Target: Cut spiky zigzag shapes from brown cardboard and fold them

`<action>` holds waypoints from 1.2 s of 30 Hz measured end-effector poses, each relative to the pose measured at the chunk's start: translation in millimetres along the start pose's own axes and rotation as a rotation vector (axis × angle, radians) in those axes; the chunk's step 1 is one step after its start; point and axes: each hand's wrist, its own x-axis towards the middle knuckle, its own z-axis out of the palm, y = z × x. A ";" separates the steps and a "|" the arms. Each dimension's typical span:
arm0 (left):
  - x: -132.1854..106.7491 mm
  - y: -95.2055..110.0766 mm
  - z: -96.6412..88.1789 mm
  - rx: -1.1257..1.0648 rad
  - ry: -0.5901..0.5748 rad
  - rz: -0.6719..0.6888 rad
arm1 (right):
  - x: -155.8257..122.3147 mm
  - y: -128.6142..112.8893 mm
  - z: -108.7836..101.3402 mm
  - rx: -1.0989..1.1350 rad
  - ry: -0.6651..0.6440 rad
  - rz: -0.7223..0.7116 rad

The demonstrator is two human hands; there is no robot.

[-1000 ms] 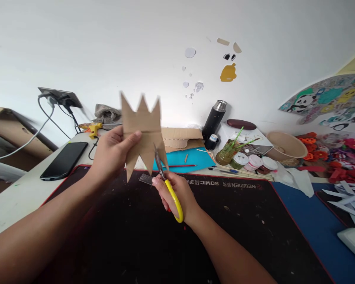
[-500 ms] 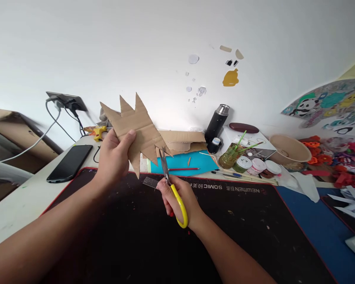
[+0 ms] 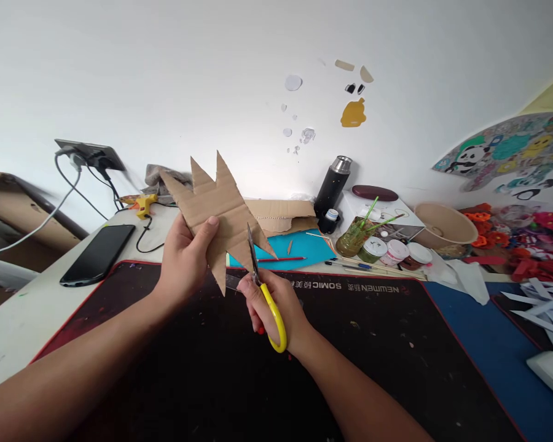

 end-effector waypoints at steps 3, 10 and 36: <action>-1.8 -0.3 -1.0 -0.016 -0.013 -0.009 | 0.2 0.6 -0.8 0.011 -0.005 0.009; -7.7 -11.9 -2.7 -0.095 0.005 -0.091 | -0.6 2.0 -1.8 -0.009 0.027 -0.006; 22.4 20.6 -6.8 -0.167 0.136 -0.130 | 4.3 2.2 0.2 0.124 0.110 0.029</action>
